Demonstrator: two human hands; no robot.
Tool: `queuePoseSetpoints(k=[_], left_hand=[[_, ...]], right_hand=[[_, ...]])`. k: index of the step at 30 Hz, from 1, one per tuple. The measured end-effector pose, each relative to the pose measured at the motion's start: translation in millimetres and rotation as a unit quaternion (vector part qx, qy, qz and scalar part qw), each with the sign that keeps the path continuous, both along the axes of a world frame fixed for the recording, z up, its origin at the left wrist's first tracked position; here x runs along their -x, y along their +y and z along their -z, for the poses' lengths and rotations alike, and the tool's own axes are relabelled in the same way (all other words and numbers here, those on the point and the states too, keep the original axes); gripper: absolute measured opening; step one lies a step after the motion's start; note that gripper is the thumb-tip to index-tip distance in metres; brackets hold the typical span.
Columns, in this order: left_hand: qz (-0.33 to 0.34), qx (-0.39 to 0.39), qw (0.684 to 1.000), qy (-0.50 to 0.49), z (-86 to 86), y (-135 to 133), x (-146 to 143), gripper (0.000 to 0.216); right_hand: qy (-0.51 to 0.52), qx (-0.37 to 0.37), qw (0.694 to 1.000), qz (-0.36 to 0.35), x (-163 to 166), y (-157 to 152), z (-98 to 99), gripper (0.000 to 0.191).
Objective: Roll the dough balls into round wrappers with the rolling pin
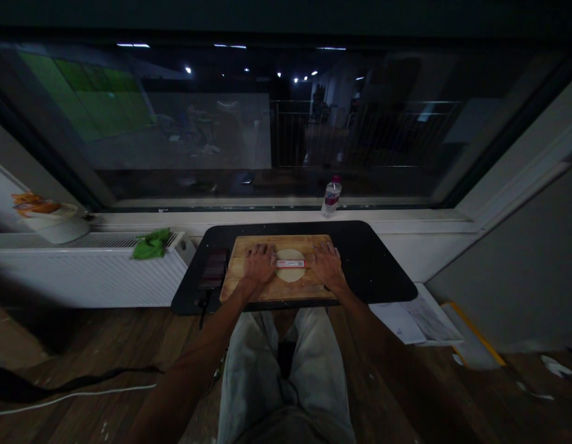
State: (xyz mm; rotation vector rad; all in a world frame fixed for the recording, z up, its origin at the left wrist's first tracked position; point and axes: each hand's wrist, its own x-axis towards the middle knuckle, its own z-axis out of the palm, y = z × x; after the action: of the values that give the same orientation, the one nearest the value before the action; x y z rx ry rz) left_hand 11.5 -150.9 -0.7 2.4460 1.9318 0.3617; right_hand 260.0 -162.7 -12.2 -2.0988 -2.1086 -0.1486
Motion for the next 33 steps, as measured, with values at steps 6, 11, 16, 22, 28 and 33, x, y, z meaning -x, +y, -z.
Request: queuePoseSetpoints(k=[6,11,16,22,28,33], left_hand=[[-0.003,0.003,1.000,-0.001,1.2,8,-1,0.046],[-0.004,0.009,1.000,0.004,-1.1,17,-1,0.046],[0.003,0.015,1.000,0.005,-3.2,30,-1,0.043],[0.020,0.009,1.000,-0.003,-2.2,47,-1,0.042],[0.018,0.009,1.000,0.002,-4.5,59,-1,0.044],[0.018,0.018,1.000,0.004,-5.6,70,-1,0.045]], right_hand=[[0.008,-0.004,1.000,0.004,2,4,-3.1,0.057],[0.021,-0.009,1.000,0.002,-1,16,4.4,0.059],[0.014,-0.012,1.000,-0.005,-4,29,7.6,0.062],[0.025,0.017,0.999,0.017,7,34,-16.7,0.061],[0.036,0.034,0.998,0.040,11,40,-27.5,0.063],[0.051,0.046,0.997,0.044,11,51,-27.7,0.062]])
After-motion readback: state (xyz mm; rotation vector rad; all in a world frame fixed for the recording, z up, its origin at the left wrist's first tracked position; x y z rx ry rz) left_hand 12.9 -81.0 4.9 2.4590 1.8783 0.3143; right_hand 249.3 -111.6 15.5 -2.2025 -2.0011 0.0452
